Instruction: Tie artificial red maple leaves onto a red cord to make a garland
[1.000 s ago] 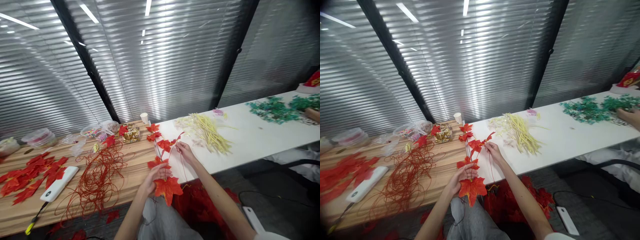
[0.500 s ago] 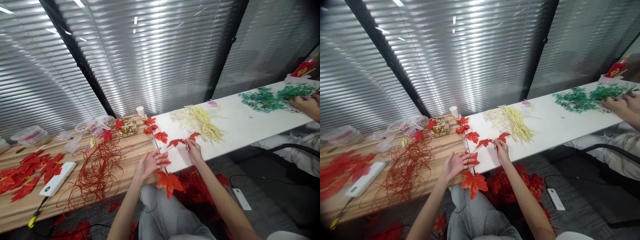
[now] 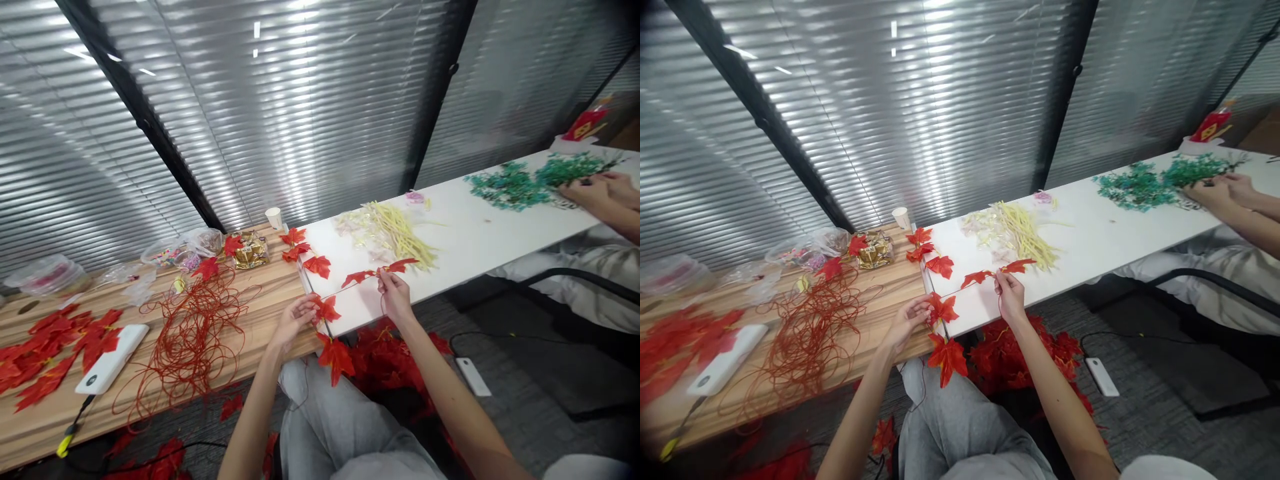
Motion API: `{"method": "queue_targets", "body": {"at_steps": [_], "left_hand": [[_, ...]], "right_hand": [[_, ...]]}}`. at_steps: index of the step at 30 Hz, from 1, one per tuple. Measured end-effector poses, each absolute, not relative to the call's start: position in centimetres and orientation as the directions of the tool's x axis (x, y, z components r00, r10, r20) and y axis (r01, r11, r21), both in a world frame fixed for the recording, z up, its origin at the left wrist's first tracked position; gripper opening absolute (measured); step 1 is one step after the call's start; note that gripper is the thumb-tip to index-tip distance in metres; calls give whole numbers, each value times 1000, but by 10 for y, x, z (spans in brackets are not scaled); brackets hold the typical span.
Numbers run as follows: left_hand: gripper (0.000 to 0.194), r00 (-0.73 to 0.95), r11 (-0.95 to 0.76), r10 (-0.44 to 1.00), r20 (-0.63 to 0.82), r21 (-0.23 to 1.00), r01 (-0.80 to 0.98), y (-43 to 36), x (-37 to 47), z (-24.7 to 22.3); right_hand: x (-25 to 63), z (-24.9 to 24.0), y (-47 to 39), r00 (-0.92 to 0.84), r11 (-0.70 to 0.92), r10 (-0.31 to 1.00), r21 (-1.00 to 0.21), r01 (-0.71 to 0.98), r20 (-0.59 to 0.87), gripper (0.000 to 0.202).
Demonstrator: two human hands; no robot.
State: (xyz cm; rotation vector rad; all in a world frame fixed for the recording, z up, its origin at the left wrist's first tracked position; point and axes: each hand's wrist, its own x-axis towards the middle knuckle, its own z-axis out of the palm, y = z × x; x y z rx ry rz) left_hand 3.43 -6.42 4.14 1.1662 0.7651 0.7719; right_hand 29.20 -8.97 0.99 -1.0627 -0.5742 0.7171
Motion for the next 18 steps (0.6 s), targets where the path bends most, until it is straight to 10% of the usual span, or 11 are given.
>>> {"method": "queue_targets", "body": {"at_steps": [11, 18], "left_hand": [[30, 499, -88, 866, 23, 991, 106, -77, 37, 14], [26, 648, -516, 729, 222, 800, 306, -88, 32, 7]], "right_hand": [[295, -4, -123, 716, 279, 696, -940, -195, 59, 32], [295, -20, -153, 771, 242, 633, -964, -108, 72, 29]]}}
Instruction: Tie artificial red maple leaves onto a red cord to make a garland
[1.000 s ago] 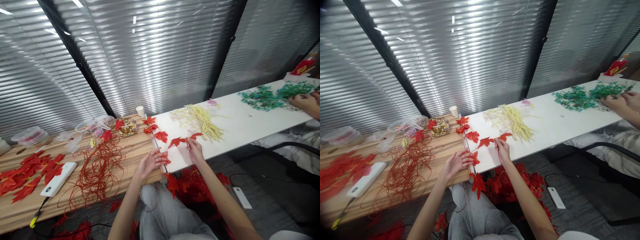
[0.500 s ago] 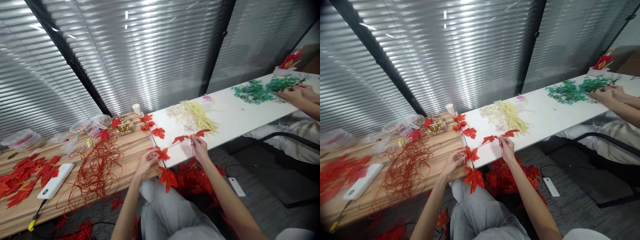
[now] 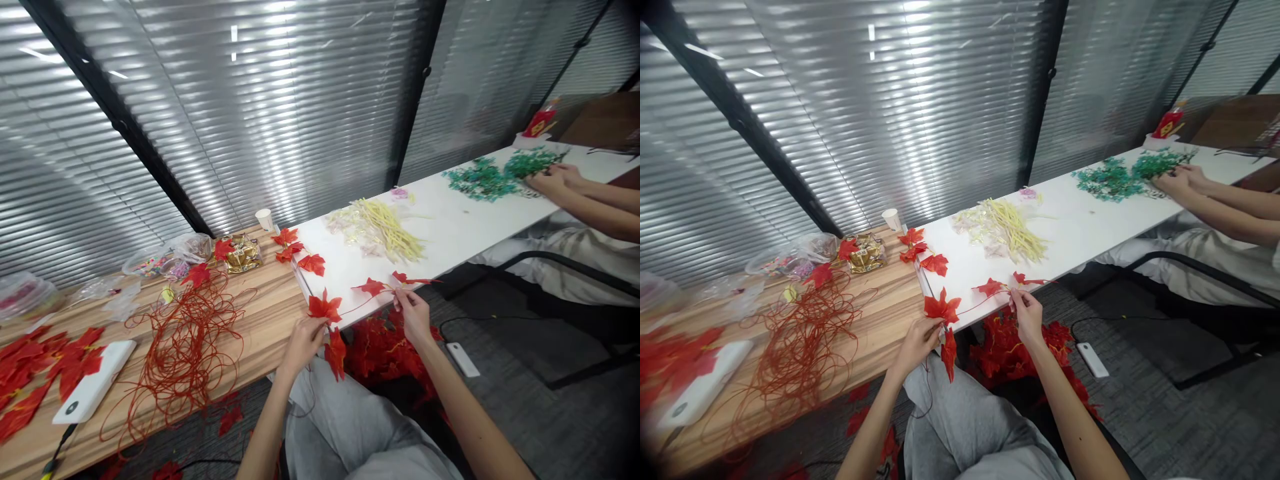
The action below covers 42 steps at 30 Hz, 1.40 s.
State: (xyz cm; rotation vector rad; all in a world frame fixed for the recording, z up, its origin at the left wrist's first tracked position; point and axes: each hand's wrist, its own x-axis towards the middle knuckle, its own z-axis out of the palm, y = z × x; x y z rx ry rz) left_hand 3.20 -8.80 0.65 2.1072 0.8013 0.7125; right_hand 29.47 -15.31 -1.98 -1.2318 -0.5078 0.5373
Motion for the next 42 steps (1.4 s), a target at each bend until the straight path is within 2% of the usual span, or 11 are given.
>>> {"method": "queue_targets", "body": {"at_steps": [4, 8, 12, 17, 23, 29, 33, 38, 42], "left_hand": [[29, 722, -625, 639, 264, 726, 287, -91, 27, 13], [27, 735, -699, 610, 297, 638, 323, -92, 25, 18], [25, 765, -736, 582, 274, 577, 354, -89, 27, 21], [21, 792, -786, 558, 248, 464, 409, -83, 42, 16], [19, 786, -749, 600, 150, 451, 486, -90, 55, 12], [22, 817, -746, 553, 161, 532, 401, -94, 49, 21], [26, 841, -797, 515, 164, 454, 399, -96, 50, 20], [28, 775, -776, 605, 183, 352, 523, -110, 60, 15], [41, 805, -786, 590, 70, 281, 551, -125, 77, 13]], "right_hand": [[299, -25, -167, 782, 200, 622, -972, -128, 25, 30], [306, -21, -177, 794, 188, 608, -976, -110, 28, 31], [310, -9, -185, 795, 204, 601, -978, -52, 83, 32], [308, 5, -193, 779, 216, 621, -974, -62, 88, 30], [308, 17, -196, 790, 283, 605, -954, -102, 96, 28], [320, 40, -199, 864, 445, 503, -866, -226, 32, 28], [318, 55, -202, 865, 487, 501, -826, -284, -2, 29], [305, 75, -208, 845, 525, 534, -796, -301, 33, 28], [297, 92, -212, 839, 562, 532, -789, -249, 114, 25]]}}
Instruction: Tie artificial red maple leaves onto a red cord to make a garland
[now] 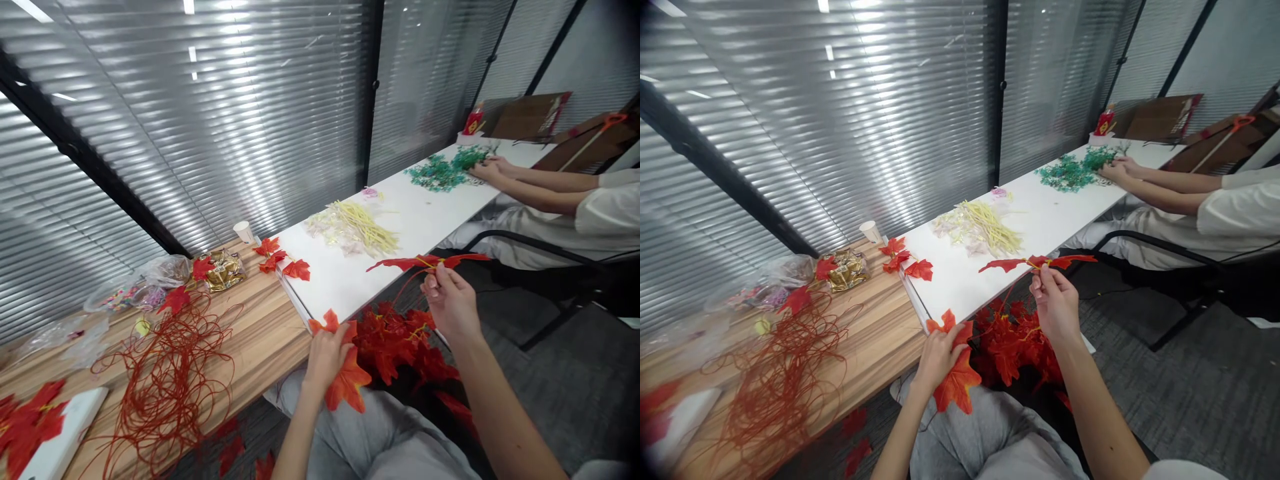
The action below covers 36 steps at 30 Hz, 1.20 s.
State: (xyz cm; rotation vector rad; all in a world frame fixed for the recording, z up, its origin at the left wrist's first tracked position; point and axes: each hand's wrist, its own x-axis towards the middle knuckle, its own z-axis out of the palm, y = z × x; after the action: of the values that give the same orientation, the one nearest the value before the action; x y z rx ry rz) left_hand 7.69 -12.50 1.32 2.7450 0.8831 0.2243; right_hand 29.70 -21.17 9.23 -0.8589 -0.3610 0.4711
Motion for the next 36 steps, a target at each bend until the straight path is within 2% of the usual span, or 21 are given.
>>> {"method": "queue_targets", "body": {"at_steps": [2, 5, 7, 12, 14, 16, 19, 21, 23, 26, 28, 29, 31, 34, 36], "left_hand": [[45, 821, -789, 571, -28, 258, 558, -131, 86, 12], [30, 807, -759, 574, -137, 280, 587, -135, 93, 9], [28, 782, -726, 599, -170, 297, 621, -137, 92, 7], [29, 704, -647, 685, -189, 287, 706, -145, 76, 1], [34, 684, -618, 712, -156, 323, 717, -150, 67, 2], [42, 672, -590, 734, -97, 399, 702, -155, 58, 5], [44, 626, -533, 780, 4, 528, 661, -163, 46, 12], [40, 579, -486, 814, 54, 610, 626, -168, 41, 18], [37, 533, -440, 842, 83, 678, 589, -172, 37, 24], [35, 499, -399, 862, 92, 729, 556, -177, 36, 30], [34, 499, -396, 862, 94, 739, 545, -181, 36, 33], [33, 499, -399, 861, 102, 743, 537, -183, 36, 35], [31, 501, -415, 855, 133, 754, 508, -188, 35, 36], [27, 520, -464, 831, 199, 764, 449, -196, 30, 38], [25, 540, -508, 806, 241, 749, 426, -200, 22, 39]], "right_hand": [[296, 99, -213, 839, 584, 522, -781, -221, 153, 25], [300, 106, -217, 851, 611, 486, -773, -170, 197, 22], [304, 110, -220, 868, 622, 444, -774, -121, 222, 21], [319, 115, -224, 922, 647, 294, -763, 3, 253, 23], [324, 111, -223, 929, 628, 248, -776, 60, 273, 23], [330, 101, -222, 919, 552, 256, -826, 116, 300, 23], [340, 74, -226, 852, 270, 428, -942, 197, 301, 26], [345, 49, -234, 788, 6, 545, -942, 335, 284, 28], [348, 23, -245, 724, -227, 642, -839, 495, 253, 28], [336, -8, -262, 605, -376, 783, -668, 643, 141, 29], [313, -18, -269, 511, -393, 859, -597, 699, 33, 32], [298, -19, -271, 456, -362, 890, -610, 705, -1, 31], [261, -18, -270, 355, -237, 935, -704, 670, 23, 30], [208, -10, -258, 201, -72, 979, -862, 502, 36, 58], [184, -6, -246, 162, -35, 986, -892, 451, 44, 49]]}}
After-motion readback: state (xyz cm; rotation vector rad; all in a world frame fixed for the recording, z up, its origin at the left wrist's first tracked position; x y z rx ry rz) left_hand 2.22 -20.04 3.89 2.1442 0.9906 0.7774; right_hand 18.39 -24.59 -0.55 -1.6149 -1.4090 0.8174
